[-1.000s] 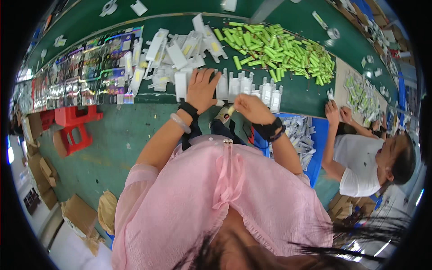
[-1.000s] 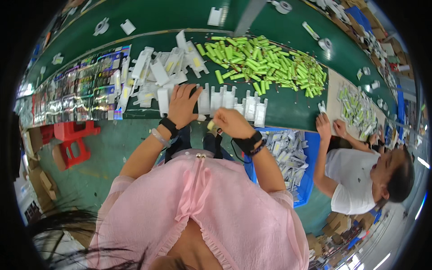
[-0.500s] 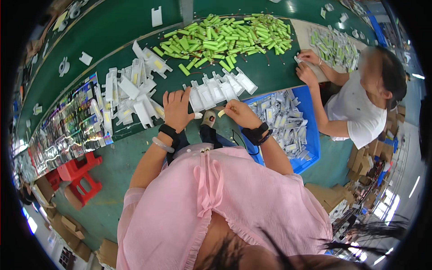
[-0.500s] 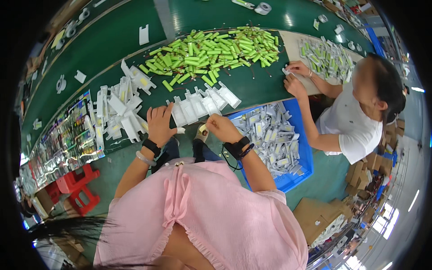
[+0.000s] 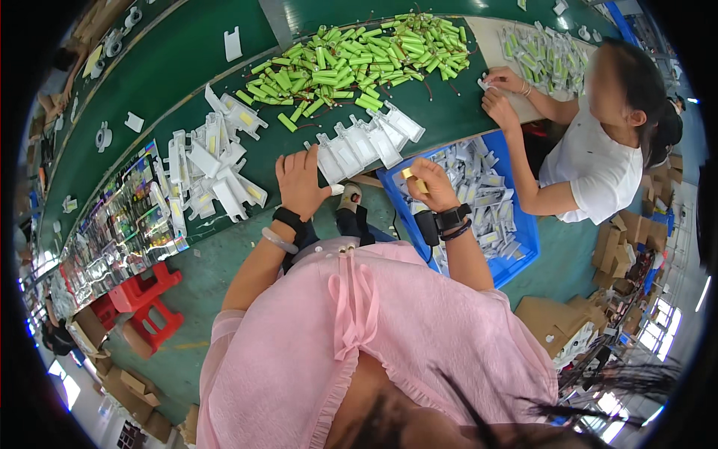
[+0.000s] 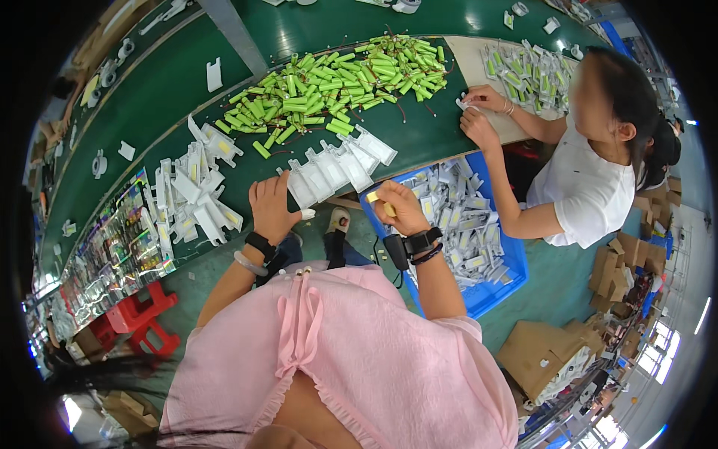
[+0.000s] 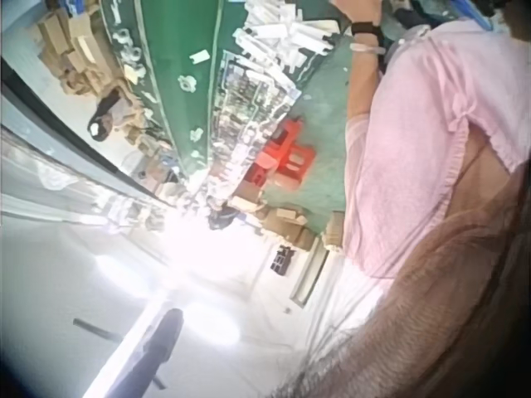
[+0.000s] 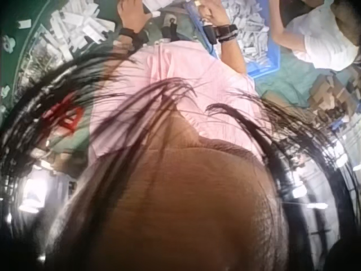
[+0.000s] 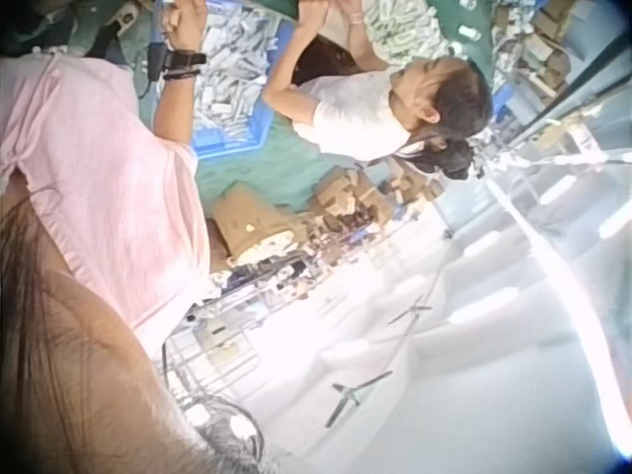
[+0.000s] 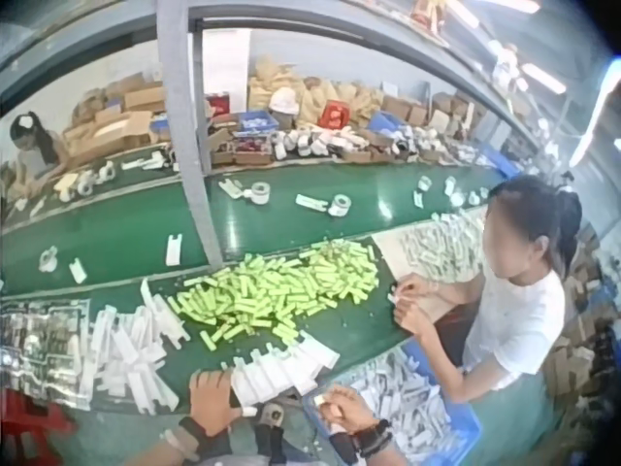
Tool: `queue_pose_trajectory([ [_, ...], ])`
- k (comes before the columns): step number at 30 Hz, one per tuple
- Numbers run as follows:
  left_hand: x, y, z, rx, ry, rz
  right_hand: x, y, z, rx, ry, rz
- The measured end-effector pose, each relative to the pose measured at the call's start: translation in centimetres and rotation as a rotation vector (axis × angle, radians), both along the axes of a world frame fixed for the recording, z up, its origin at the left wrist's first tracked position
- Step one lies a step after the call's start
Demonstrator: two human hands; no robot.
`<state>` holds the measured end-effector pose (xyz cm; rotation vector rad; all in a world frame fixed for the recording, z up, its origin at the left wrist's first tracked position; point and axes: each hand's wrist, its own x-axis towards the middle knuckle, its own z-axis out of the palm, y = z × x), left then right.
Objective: Assembling small electronic modules and battery components on a factory production line.
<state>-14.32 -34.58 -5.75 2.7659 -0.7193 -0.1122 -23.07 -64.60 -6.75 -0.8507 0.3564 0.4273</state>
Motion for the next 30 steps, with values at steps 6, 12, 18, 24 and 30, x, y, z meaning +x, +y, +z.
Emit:
queue_pose_trajectory([
  [6, -0.5, -0.6, 0.2, -0.003, 0.032, 0.09, -1.6, -2.2, -3.6, 0.267, 0.016, -0.129],
  [12, 0.2, -2.4, 0.5, -0.11, 0.02, 0.064, -0.6, -0.9, -3.1, 0.003, 0.265, -0.225],
  [18, 1.3, -4.1, -0.7, -0.077, 0.019, 0.037, 1.3, 0.5, -2.7, -0.359, 0.26, 0.074],
  [24, 1.1, -5.0, -1.2, -0.1, 0.051, 0.04, 2.0, 1.8, -2.4, -0.61, 0.154, 0.148],
  [30, 1.1, -5.0, -1.6, -0.089, 0.032, 0.032, 0.8, 0.6, -2.2, -0.57, 0.059, 0.1],
])
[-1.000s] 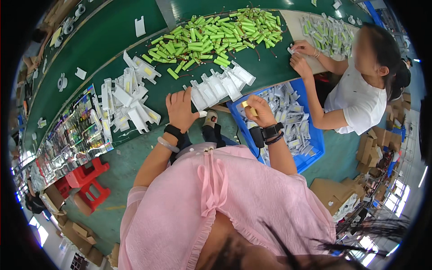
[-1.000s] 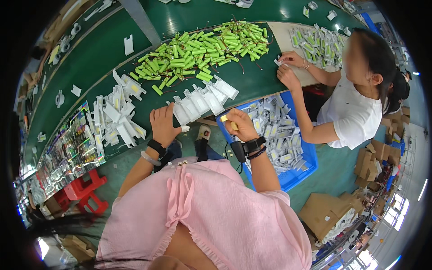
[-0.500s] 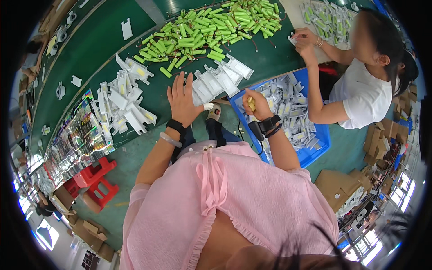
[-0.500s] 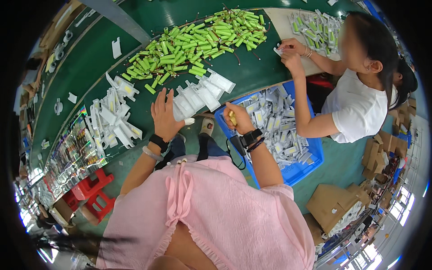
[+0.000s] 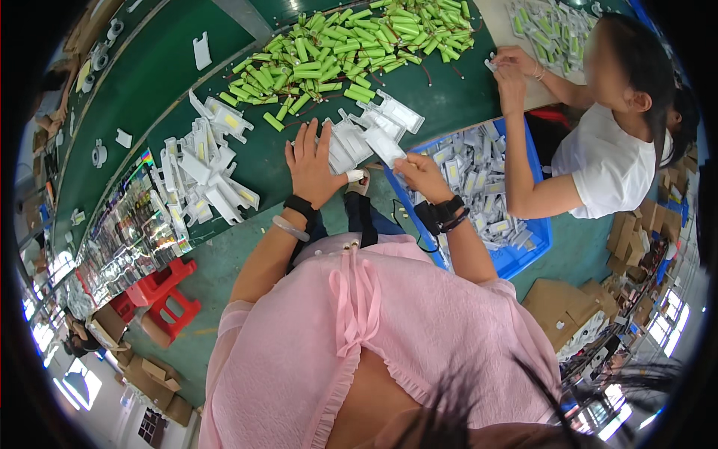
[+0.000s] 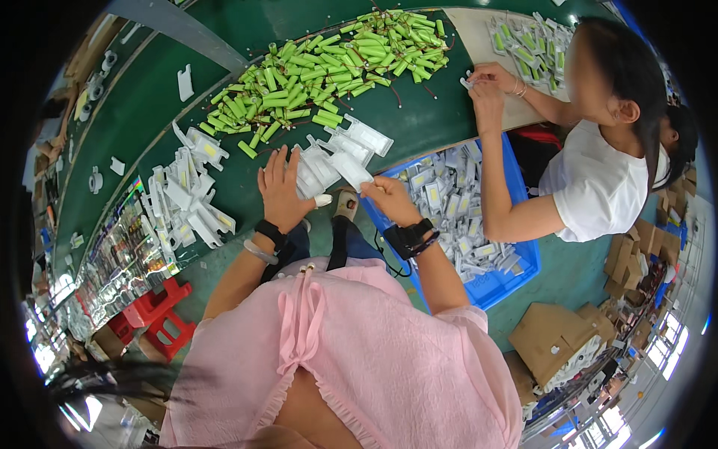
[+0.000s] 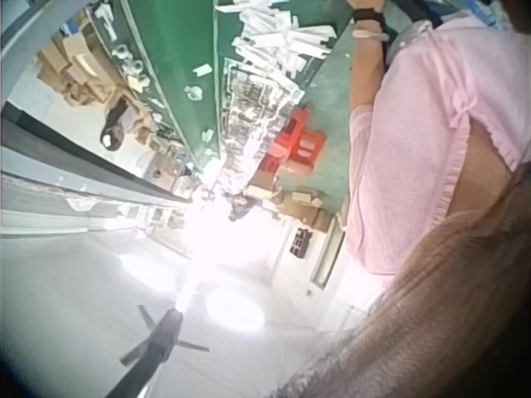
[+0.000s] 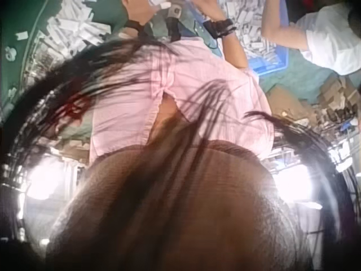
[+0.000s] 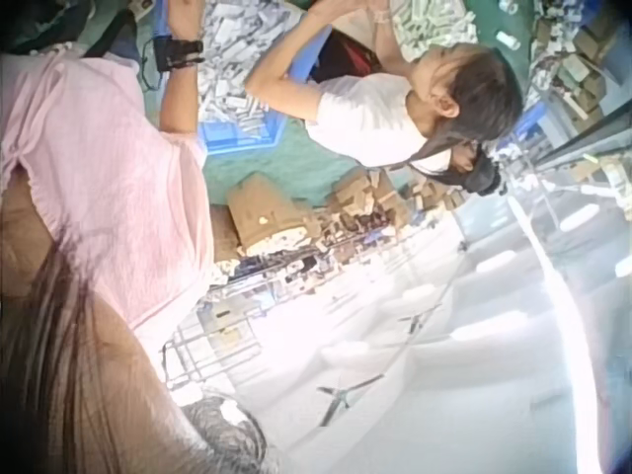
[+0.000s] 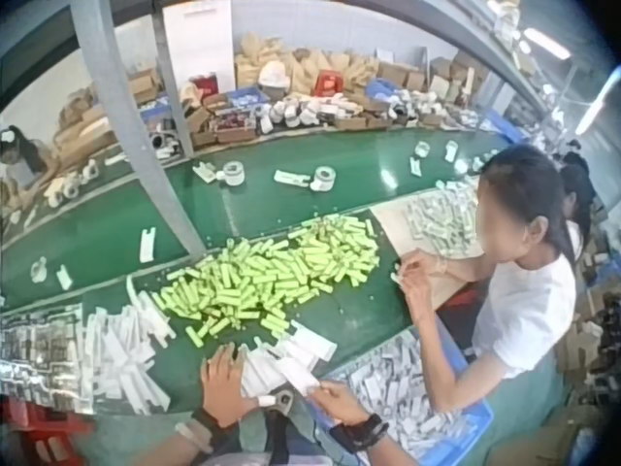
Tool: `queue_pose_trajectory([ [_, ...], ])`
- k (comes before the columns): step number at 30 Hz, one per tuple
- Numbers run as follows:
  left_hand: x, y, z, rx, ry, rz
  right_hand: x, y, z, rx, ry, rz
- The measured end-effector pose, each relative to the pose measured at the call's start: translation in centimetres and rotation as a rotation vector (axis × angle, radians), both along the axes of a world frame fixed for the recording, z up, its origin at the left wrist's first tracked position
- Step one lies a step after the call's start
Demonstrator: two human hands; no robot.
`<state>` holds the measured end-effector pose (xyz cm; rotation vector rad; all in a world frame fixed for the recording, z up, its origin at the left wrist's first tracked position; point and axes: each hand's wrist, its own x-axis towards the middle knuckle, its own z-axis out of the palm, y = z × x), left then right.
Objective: Assembling small electronic modules and battery components on a factory production line.
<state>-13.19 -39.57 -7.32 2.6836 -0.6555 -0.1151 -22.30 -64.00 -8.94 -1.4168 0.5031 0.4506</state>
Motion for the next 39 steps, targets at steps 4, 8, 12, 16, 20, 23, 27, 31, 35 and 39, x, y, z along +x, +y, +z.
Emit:
queue_pose_trajectory([
  [4, 0.0, 0.1, -0.2, -0.016, 0.004, 0.002, -0.2, -2.6, 1.6, 0.101, 0.017, -0.058],
  [8, -0.1, 0.2, -0.4, -0.008, -0.004, -0.002, 2.0, -5.6, 1.9, 0.048, -0.019, -0.255],
  [12, 0.1, 0.1, -0.4, -0.014, -0.001, -0.002, 5.3, -8.3, 0.7, -0.222, -0.045, -0.198],
  [16, 0.0, 0.1, -0.3, -0.026, 0.011, 0.001, 7.2, -9.7, 1.0, -0.419, 0.06, 0.098],
  [20, 0.0, 0.1, 0.0, -0.025, 0.025, -0.006, 7.0, -9.6, 1.8, -0.793, -0.102, 0.328],
  [23, 0.0, 0.0, -0.7, -0.025, 0.037, -0.008, 7.4, -7.4, 1.8, -1.039, -0.205, 0.11],
  [27, 0.0, -0.8, -0.3, -0.058, 0.029, -0.017, 8.0, -6.0, 0.8, -1.251, -0.308, 0.046],
  [31, 0.0, -1.8, -0.4, -0.047, 0.045, -0.037, 7.5, -5.2, 1.3, -1.164, -0.162, 0.082],
  [35, -0.3, -3.2, -0.5, -0.069, 0.038, -0.042, 6.0, -5.1, 0.9, -1.159, -0.187, 0.048],
  [39, -0.3, -5.3, -0.4, -0.032, 0.022, -0.078, 4.9, -5.7, 0.7, -1.098, -0.113, -0.002],
])
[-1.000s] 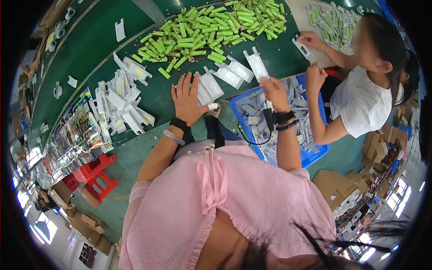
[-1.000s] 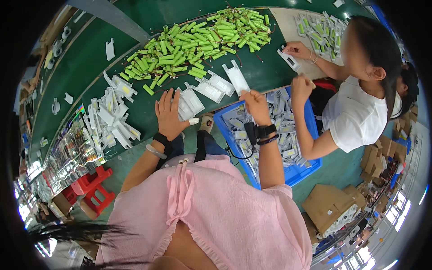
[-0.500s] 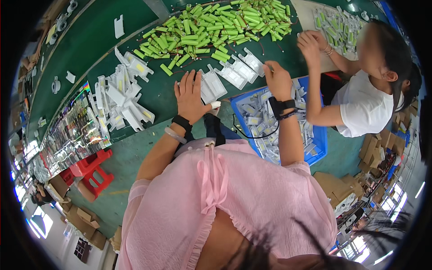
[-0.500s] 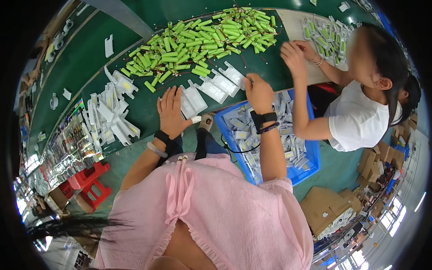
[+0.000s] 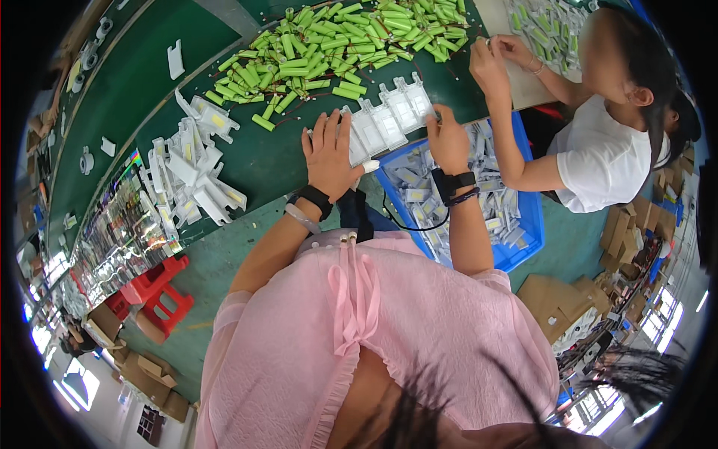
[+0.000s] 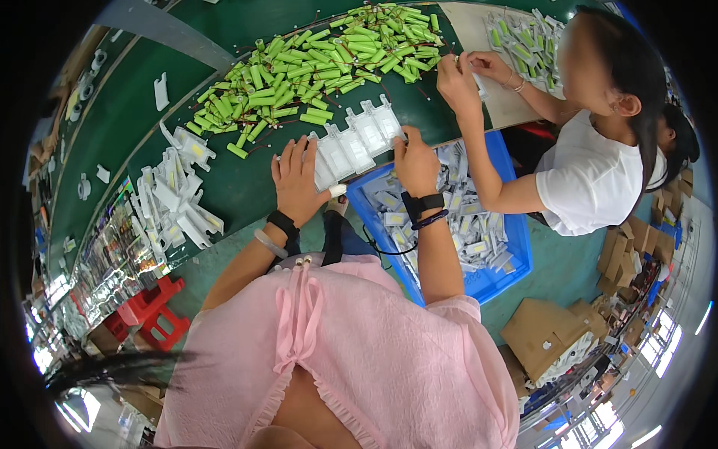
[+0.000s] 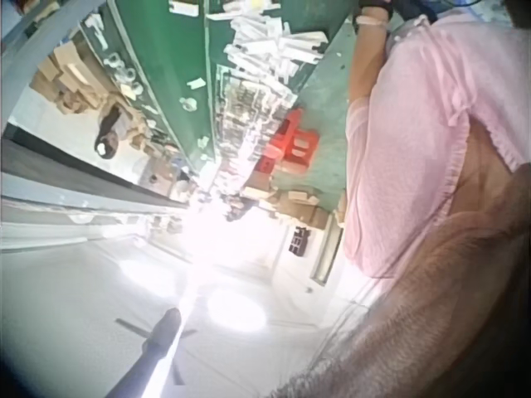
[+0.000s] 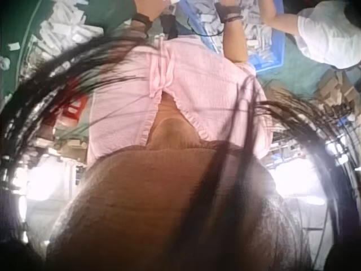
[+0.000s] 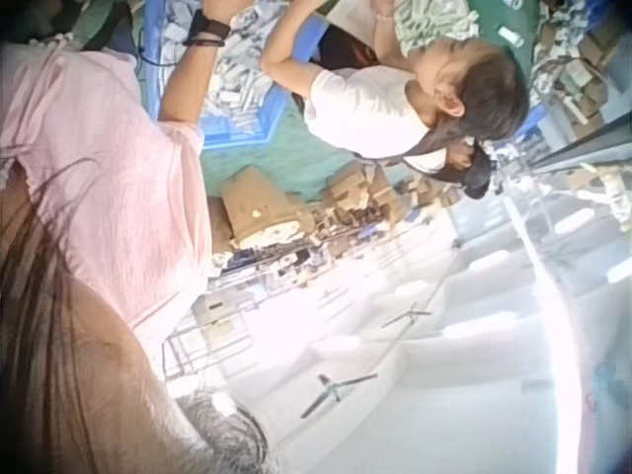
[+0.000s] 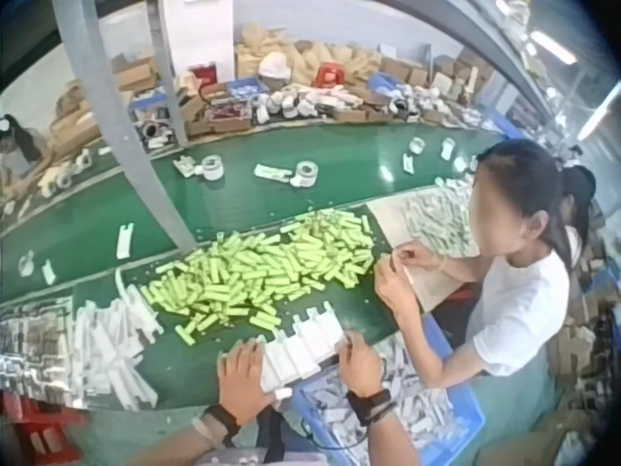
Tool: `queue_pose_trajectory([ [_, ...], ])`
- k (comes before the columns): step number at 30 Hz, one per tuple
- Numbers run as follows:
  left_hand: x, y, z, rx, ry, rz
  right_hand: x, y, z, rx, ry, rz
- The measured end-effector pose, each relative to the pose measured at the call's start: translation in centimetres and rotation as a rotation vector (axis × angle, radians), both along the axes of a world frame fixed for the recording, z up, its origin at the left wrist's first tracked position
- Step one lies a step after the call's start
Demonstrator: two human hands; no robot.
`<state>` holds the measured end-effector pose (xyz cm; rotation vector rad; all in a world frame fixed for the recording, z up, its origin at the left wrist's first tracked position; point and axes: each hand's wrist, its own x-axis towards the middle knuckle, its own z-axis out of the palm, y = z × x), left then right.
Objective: Assembling small electronic modules and battery components on a factory production line.
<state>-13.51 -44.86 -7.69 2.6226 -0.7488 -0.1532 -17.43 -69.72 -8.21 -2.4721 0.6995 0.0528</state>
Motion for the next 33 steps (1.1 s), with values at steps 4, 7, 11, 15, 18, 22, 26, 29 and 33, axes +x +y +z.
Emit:
queue_pose_trajectory([
  [4, 0.2, -2.4, 0.0, -0.001, -0.005, -0.042, -0.6, -1.9, -0.3, 0.015, 0.001, -0.06],
  [7, 0.4, -4.1, -0.1, 0.019, -0.002, -0.06, -0.9, -3.2, -0.5, 0.009, -0.021, -0.08],
  [11, 0.7, -6.5, 0.1, 0.052, 0.025, -0.084, -0.8, -4.8, -1.1, -0.034, -0.017, -0.103],
  [15, 1.1, -8.6, -0.1, 0.031, 0.017, -0.092, -0.7, -5.9, -1.4, -0.055, -0.054, -0.145],
  [18, 1.6, -10.3, -0.1, 0.083, -0.026, -0.106, -2.0, -6.9, -2.4, -0.18, -0.159, -0.114],
  [22, 2.9, -12.9, 0.3, 0.037, 0.011, -0.099, -4.0, -5.7, -0.1, -0.15, -0.126, -0.141],
  [26, 2.1, -11.2, 0.7, -0.069, 0.021, -0.157, -6.4, -3.7, 1.3, 0.303, -0.308, -0.078],
  [29, 1.7, -6.5, 2.6, -0.218, 0.049, -0.142, -6.4, -0.8, 1.8, 0.597, -0.278, -0.059],
  [33, 0.3, 4.7, 4.8, -0.221, -0.042, 0.182, -2.8, 6.6, 3.1, 0.82, -0.165, 0.121],
])
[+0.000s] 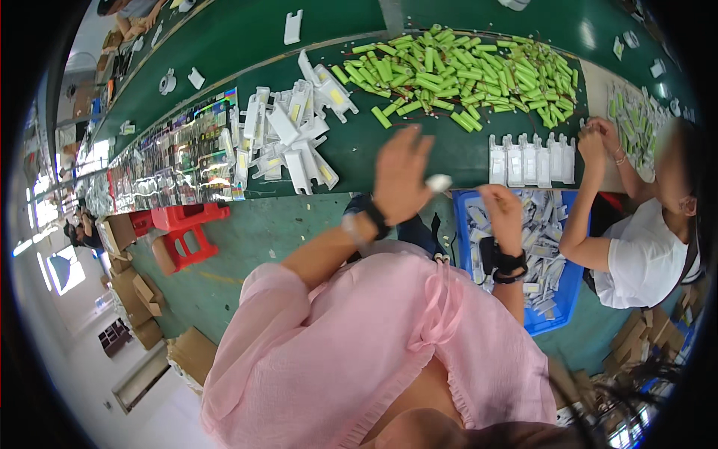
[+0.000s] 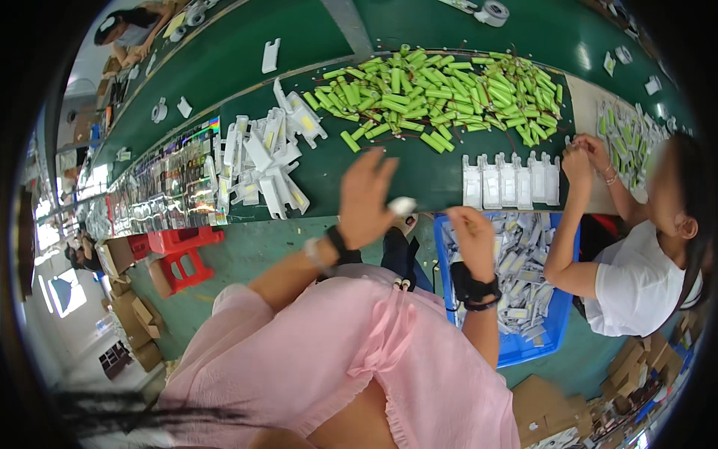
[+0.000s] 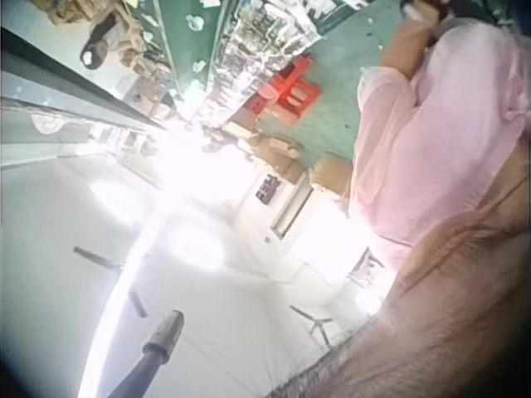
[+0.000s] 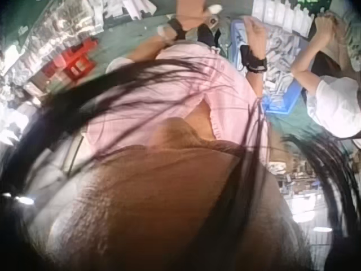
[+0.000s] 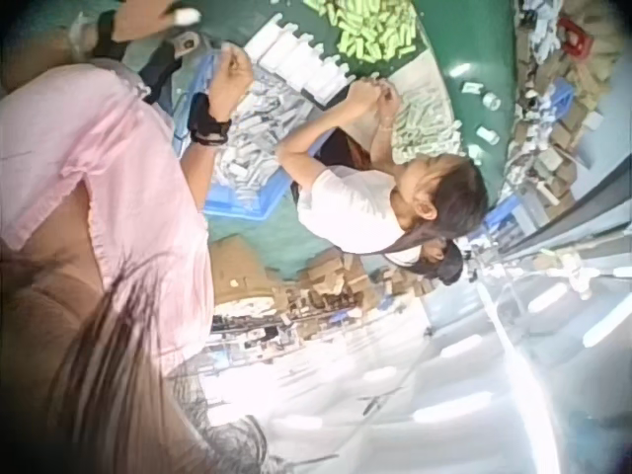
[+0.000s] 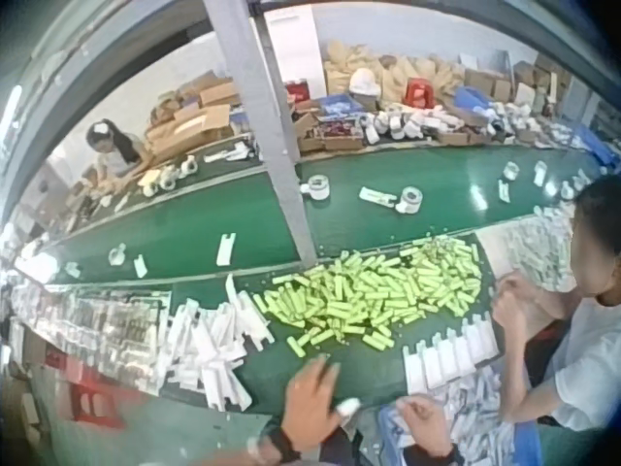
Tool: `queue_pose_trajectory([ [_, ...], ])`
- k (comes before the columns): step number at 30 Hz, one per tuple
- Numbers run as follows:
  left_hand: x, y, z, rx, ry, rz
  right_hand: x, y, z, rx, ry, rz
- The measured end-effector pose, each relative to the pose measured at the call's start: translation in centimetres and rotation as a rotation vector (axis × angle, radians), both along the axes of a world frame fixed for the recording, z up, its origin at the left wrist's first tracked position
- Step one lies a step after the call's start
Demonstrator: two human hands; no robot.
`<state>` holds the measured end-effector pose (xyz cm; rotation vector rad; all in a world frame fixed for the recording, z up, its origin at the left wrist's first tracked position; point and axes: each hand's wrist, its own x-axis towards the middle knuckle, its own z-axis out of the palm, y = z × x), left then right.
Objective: Assembling small electronic modules and battery components on a factory production line.
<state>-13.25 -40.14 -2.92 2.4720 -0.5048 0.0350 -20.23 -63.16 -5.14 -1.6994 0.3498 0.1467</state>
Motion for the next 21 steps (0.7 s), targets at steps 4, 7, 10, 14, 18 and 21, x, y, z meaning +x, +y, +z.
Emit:
queue_pose_trajectory([
  [4, -2.6, 12.3, 0.1, 0.217, -0.162, 0.485, 4.3, 9.3, 0.4, -0.051, -0.021, 0.442],
  [7, -3.6, 16.5, -0.3, 0.241, -0.023, 0.665, 6.7, 16.7, -1.9, -0.275, -0.193, 0.711],
  [10, -3.2, 18.1, -2.7, 0.098, -0.048, 0.635, 8.1, 22.5, -1.6, -0.362, -0.12, 0.773],
  [14, -1.9, 16.7, -2.8, 0.153, -0.027, 0.488, 8.7, 23.9, -1.8, -0.505, -0.07, 0.745],
  [18, -0.6, 13.1, -3.0, 0.088, 0.017, 0.273, 8.3, 18.8, -2.1, -0.559, -0.046, 0.621],
  [21, 0.9, 10.3, -3.2, 0.05, 0.02, 0.075, 7.3, 14.3, -1.2, -0.598, 0.017, 0.474],
])
